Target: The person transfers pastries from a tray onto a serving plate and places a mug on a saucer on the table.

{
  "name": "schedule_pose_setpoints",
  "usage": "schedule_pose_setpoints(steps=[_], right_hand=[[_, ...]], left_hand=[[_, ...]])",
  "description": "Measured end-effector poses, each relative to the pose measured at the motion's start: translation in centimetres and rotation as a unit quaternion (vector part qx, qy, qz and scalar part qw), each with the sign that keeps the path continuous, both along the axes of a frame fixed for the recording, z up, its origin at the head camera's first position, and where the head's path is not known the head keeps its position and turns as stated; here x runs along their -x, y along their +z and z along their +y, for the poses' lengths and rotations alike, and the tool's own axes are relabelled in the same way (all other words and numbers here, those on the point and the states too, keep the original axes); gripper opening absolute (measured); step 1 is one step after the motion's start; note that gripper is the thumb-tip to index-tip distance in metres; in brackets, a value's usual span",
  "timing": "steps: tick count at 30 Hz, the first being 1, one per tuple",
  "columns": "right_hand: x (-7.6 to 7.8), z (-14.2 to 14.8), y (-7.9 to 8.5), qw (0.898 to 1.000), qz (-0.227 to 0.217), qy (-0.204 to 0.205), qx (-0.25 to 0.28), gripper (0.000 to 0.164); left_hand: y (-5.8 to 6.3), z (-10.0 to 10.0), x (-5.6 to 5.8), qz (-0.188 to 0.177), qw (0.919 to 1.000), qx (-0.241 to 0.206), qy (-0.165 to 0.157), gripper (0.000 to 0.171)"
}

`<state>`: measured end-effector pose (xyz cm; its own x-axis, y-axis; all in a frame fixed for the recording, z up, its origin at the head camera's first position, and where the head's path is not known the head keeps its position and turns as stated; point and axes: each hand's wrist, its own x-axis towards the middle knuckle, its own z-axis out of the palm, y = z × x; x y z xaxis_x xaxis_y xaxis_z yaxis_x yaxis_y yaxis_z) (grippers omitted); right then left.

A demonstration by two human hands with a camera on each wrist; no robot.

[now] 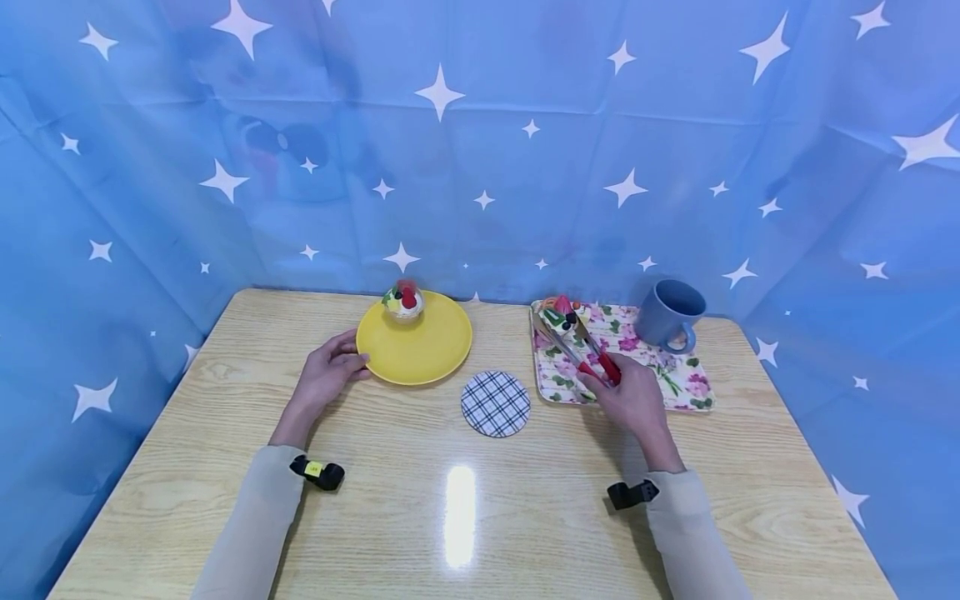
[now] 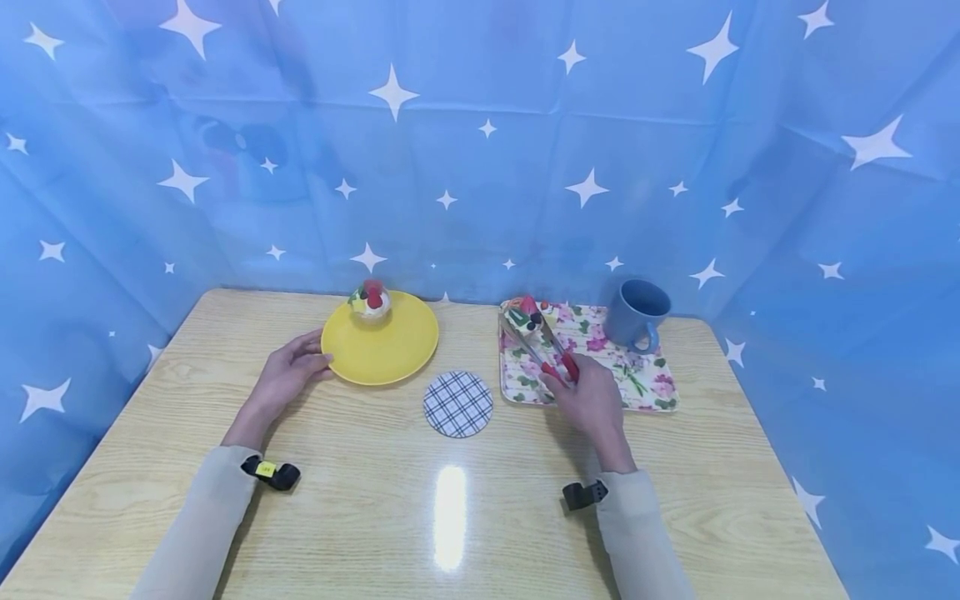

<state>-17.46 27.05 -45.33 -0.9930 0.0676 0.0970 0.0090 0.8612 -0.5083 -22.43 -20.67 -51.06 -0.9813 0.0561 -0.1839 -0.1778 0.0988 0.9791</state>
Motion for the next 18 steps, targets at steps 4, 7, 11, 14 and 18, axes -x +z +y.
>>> schedule_pose_setpoints(steps=[4, 7, 11, 14, 18], right_hand=[[-0.1, -0.06, 0.14, 1.0, 0.0, 0.0, 0.0, 0.055], [-0.16, -0.19, 0.23, 1.0, -0.001, 0.001, 0.002, 0.057], [-0.19, -0.37, 0.19, 1.0, -0.003, 0.001, 0.002, 0.059], [-0.21, -0.46, 0.12, 1.0, -0.003, 0.0, 0.001, 0.057], [-0.22, -0.61, 0.22, 1.0, -0.003, 0.001, -0.001, 0.056]], left_hand=[[0.15, 0.07, -0.07, 0.0, 1.0, -0.001, 0.0, 0.065], [0.18, 0.08, -0.08, 0.001, 1.0, 0.0, -0.001, 0.066], [0.09, 0.08, -0.04, 0.001, 1.0, 0.002, 0.0, 0.065], [-0.01, 0.07, 0.0, 0.0, 1.0, 0.004, 0.001, 0.065], [-0.12, 0.08, 0.08, 0.0, 1.0, 0.003, 0.002, 0.064]])
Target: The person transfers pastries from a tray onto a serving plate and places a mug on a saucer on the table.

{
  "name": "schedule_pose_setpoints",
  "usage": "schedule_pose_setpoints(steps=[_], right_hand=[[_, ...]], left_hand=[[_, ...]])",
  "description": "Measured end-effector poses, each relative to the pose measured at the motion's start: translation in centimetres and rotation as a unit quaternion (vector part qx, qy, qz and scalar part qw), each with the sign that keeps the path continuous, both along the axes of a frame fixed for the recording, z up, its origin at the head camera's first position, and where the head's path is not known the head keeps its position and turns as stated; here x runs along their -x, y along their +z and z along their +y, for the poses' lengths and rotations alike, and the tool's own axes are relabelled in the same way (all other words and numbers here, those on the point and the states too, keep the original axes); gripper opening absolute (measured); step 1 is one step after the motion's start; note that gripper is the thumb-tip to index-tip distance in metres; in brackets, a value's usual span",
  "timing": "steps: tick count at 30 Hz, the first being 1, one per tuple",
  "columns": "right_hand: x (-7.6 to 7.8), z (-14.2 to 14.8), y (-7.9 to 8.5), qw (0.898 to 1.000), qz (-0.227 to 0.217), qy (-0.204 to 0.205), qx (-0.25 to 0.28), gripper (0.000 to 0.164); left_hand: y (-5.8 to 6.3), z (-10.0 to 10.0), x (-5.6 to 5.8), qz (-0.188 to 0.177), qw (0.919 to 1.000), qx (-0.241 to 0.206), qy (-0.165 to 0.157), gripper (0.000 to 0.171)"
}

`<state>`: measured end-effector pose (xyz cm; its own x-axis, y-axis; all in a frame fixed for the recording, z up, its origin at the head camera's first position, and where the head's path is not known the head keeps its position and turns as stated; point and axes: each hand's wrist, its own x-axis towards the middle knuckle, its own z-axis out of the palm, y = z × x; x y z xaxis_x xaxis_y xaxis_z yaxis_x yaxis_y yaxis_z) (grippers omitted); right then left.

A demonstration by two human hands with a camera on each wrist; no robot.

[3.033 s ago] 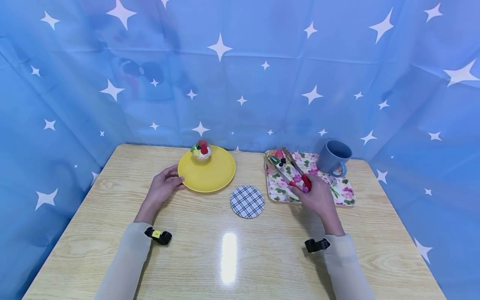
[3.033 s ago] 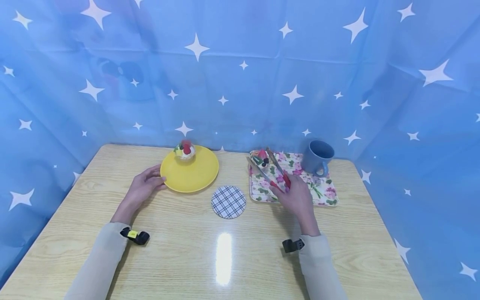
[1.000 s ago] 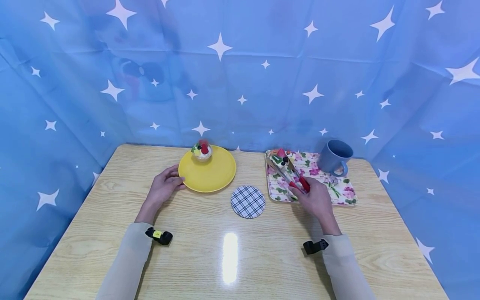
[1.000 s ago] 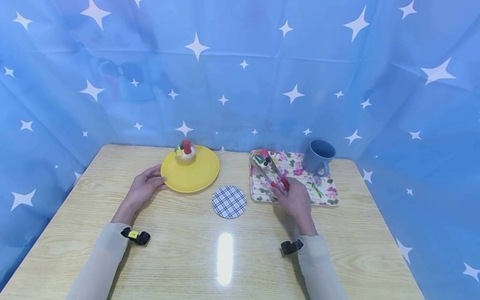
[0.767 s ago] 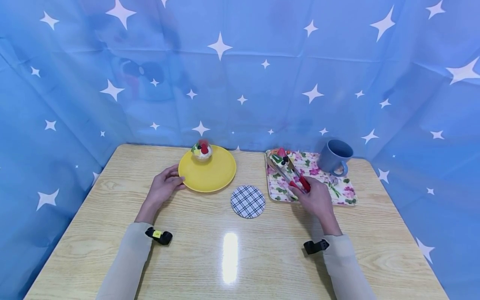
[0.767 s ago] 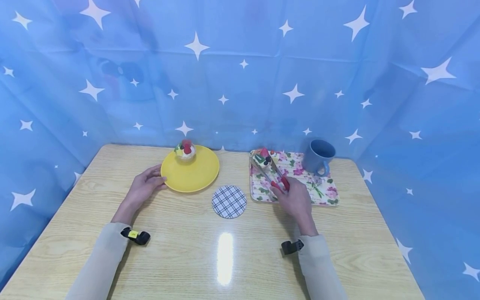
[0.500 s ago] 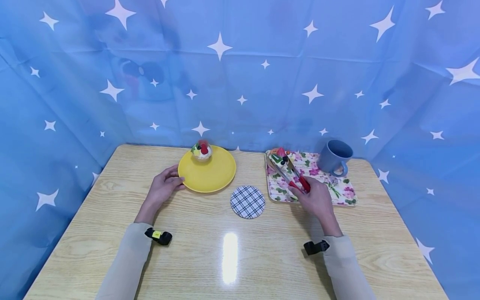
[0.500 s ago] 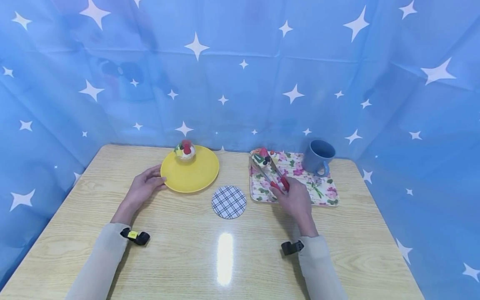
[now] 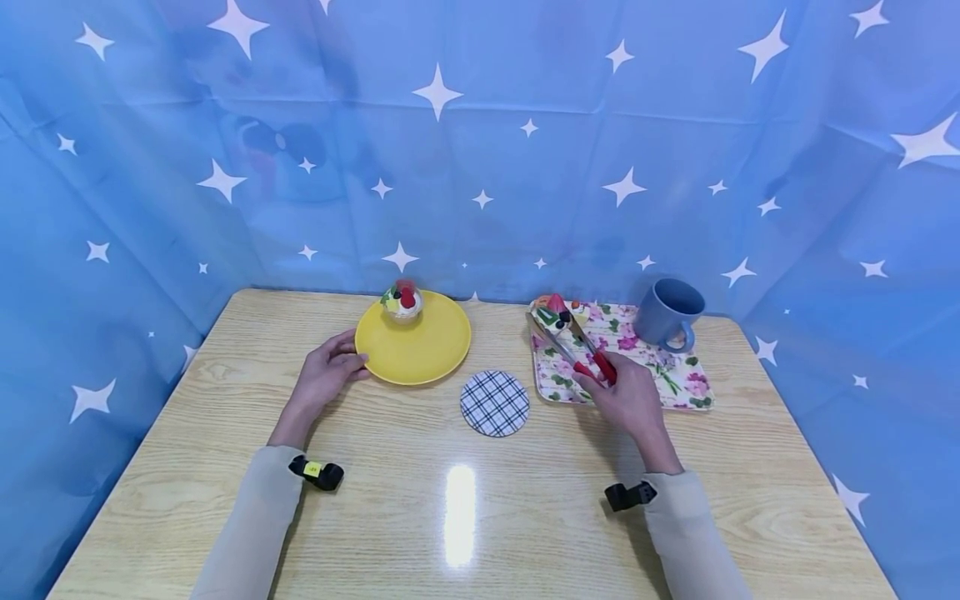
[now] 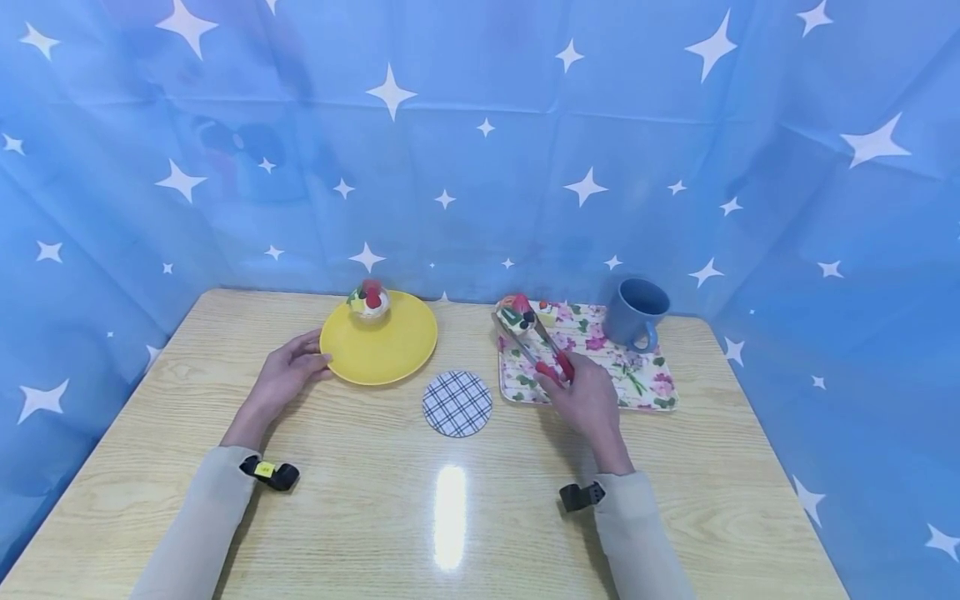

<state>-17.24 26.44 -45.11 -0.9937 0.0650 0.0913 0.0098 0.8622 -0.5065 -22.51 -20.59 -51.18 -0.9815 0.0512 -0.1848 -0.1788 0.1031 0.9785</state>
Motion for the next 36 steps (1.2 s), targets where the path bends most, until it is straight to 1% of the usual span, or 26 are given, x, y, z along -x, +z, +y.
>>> schedule_pose_setpoints(steps=[5, 12, 16, 20, 23, 31, 36], right_hand=[[-0.1, -0.4, 0.2, 1.0, -0.005, 0.004, -0.002, 0.057], [0.1, -1.0, 0.2, 1.0, -0.015, 0.006, -0.003, 0.065], [0.2, -1.4, 0.2, 1.0, -0.009, 0.01, -0.003, 0.065], [0.3, -2.0, 0.3, 1.0, -0.001, 0.018, -0.003, 0.061], [0.4, -2.4, 0.4, 1.0, -0.002, 0.018, -0.006, 0.059], [0.6, -3.4, 0.5, 1.0, -0.009, 0.023, -0.006, 0.065], [0.9, -4.0, 0.5, 0.999, -0.006, 0.032, -0.006, 0.063]], left_hand=[[0.0, 0.0, 0.0, -0.001, 1.0, -0.004, 0.001, 0.065], [0.1, 0.0, 0.0, 0.0, 1.0, -0.004, 0.002, 0.064], [0.0, 0.0, 0.0, -0.001, 1.0, -0.003, 0.0, 0.064], [0.1, 0.0, 0.0, -0.002, 1.0, 0.001, 0.0, 0.064], [0.1, 0.0, 0.0, -0.003, 1.0, 0.002, 0.002, 0.064], [0.0, 0.0, 0.0, -0.003, 1.0, -0.001, 0.001, 0.064], [0.1, 0.0, 0.0, -0.004, 1.0, 0.003, 0.0, 0.064]])
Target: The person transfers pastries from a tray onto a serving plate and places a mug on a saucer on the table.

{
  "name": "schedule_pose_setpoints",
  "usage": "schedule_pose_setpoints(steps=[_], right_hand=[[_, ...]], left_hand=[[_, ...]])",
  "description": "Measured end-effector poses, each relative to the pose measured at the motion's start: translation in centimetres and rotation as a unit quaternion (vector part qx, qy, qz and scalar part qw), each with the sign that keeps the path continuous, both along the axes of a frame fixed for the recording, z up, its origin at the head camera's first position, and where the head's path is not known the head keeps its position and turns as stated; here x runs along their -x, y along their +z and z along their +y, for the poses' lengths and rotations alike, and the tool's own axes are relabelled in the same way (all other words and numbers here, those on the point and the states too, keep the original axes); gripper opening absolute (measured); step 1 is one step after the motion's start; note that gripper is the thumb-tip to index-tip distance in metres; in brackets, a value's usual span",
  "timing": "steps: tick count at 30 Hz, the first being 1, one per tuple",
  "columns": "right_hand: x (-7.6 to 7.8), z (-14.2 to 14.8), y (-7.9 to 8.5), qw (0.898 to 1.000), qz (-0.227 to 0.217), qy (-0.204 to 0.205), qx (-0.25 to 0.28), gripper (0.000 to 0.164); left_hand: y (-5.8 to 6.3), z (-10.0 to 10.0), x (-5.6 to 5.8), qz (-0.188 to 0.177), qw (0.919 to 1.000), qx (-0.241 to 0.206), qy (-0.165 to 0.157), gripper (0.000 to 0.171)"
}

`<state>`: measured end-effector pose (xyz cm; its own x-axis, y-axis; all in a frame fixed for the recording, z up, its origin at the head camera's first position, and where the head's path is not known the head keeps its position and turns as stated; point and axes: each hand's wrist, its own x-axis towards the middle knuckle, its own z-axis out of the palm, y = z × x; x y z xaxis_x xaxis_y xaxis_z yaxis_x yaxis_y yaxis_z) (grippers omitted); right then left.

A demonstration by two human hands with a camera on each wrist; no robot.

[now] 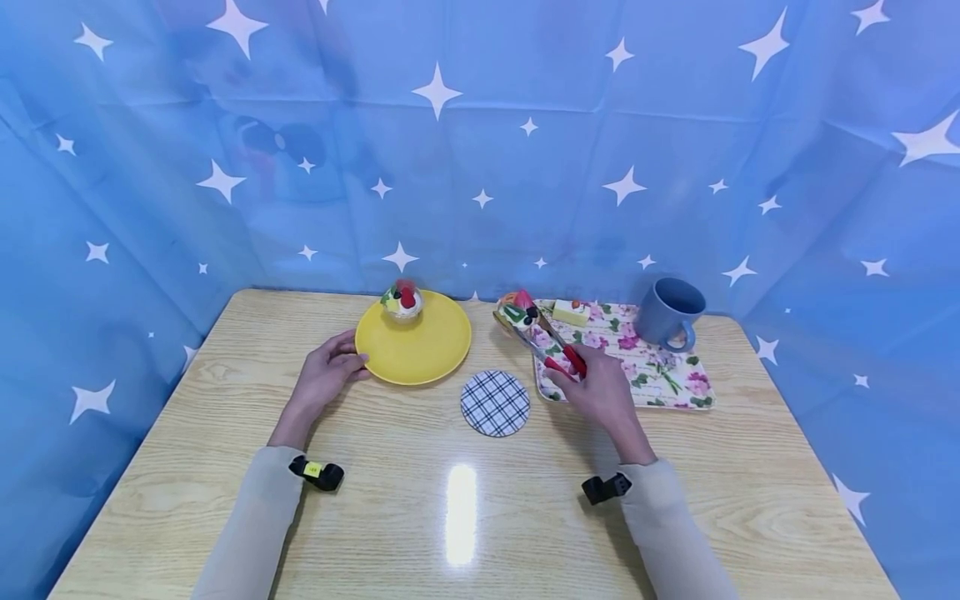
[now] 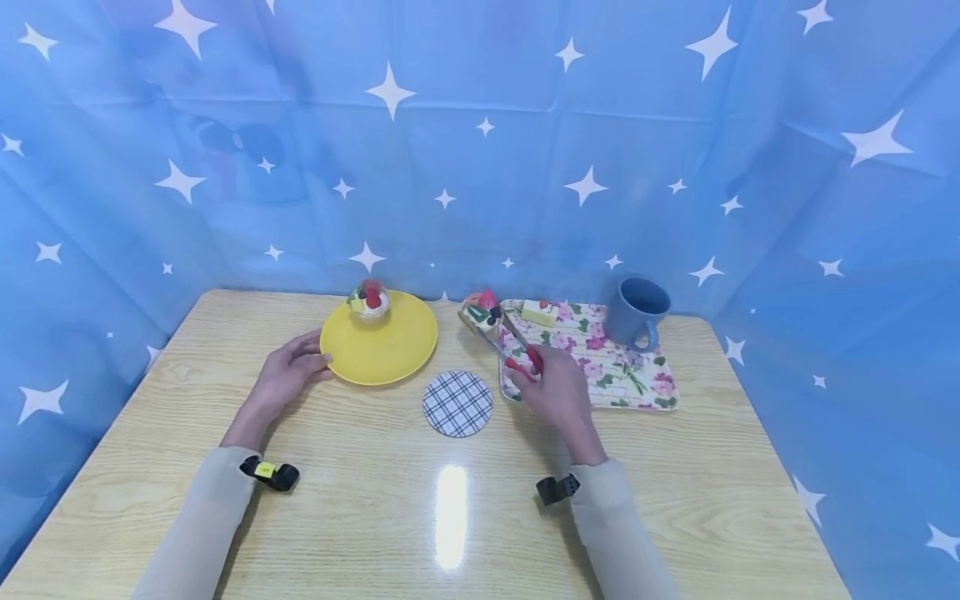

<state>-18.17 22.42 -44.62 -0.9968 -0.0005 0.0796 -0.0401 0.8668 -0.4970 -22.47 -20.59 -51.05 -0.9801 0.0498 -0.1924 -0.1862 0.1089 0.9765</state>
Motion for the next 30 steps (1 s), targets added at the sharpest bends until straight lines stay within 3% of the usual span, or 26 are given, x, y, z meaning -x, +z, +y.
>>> schedule_pose_setpoints(steps=[13, 30], right_hand=[[0.5, -1.5, 0.6, 1.0, -0.007, 0.0, -0.011, 0.064], [1.2, -3.7, 0.0, 0.999, 0.028, 0.04, 0.013, 0.048]], left_hand=[[0.1, 0.0, 0.0, 0.001, 1.0, -0.001, 0.001, 0.064], [0.1, -0.1, 0.0, 0.003, 1.0, 0.001, 0.0, 0.066]])
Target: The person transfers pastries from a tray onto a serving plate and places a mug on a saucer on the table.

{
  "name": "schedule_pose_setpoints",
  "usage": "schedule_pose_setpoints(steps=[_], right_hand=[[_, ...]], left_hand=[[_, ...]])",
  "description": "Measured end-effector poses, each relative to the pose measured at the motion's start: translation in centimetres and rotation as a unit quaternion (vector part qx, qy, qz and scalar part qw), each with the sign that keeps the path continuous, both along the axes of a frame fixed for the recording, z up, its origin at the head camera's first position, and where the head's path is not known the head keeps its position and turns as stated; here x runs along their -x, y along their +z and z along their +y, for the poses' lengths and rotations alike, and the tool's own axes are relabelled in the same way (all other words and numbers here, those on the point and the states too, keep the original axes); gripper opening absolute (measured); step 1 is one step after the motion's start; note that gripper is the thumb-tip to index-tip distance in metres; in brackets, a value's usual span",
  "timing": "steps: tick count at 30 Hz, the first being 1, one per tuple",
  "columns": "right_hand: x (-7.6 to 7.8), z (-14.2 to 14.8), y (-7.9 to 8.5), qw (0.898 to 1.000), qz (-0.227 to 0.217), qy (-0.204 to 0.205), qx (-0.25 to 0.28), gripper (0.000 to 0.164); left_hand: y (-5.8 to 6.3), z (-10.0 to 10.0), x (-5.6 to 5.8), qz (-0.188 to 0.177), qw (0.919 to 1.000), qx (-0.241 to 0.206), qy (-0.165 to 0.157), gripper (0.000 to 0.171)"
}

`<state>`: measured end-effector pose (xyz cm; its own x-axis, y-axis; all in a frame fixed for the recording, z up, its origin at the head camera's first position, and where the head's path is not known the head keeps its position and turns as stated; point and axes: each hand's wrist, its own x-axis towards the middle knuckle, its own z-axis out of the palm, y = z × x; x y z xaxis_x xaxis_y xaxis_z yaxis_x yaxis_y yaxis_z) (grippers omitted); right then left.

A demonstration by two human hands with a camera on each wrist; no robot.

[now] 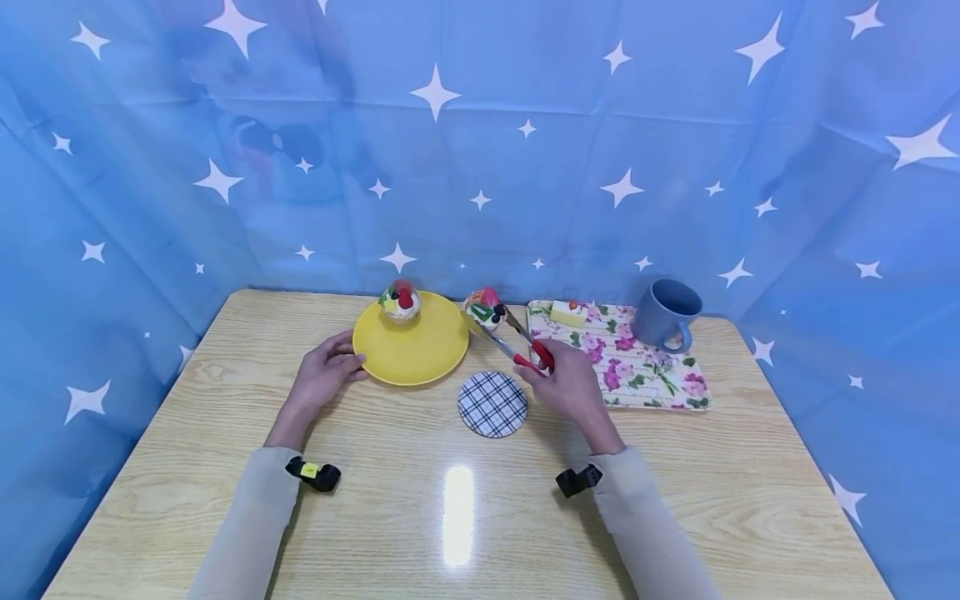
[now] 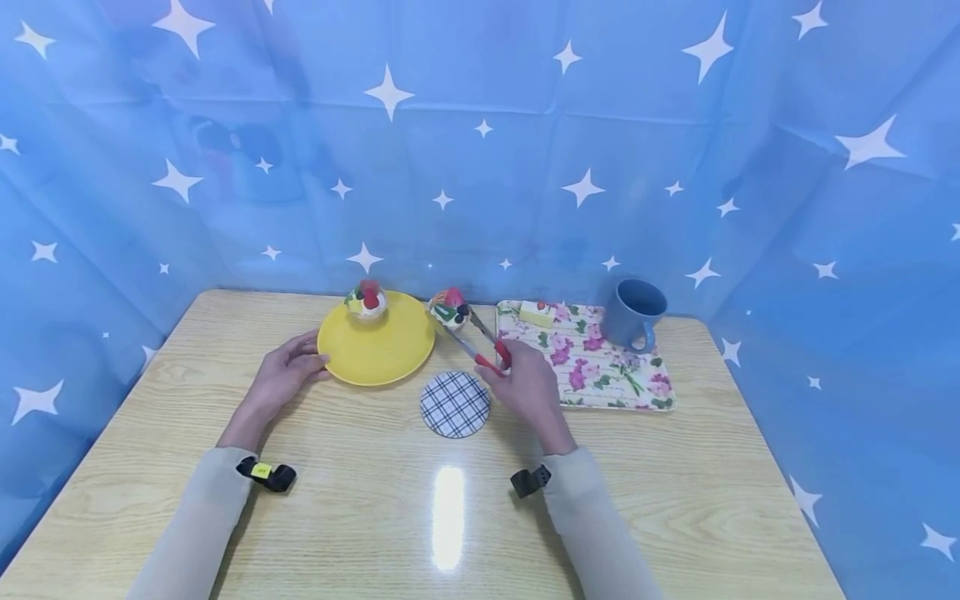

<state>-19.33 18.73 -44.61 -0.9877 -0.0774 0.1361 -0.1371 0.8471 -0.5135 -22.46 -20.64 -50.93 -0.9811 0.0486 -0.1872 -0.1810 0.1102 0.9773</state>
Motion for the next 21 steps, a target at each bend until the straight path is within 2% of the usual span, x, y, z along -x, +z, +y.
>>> schedule_pose_setpoints(steps=[8, 15, 21], right_hand=[[0.2, -1.0, 0.0, 1.0, -0.014, -0.005, -0.014, 0.051], [0.2, -1.8, 0.3, 1.0, -0.017, -0.005, -0.017, 0.064], [0.5, -2.5, 0.4, 0.999, -0.029, -0.005, -0.021, 0.063]], left_hand=[[0.2, 0.0, -0.1, -0.002, 1.0, 0.002, 0.001, 0.065], [0.3, 0.0, -0.2, -0.003, 1.0, 0.001, 0.0, 0.065], [0.3, 0.0, -0.2, -0.002, 1.0, 0.0, -0.001, 0.065]])
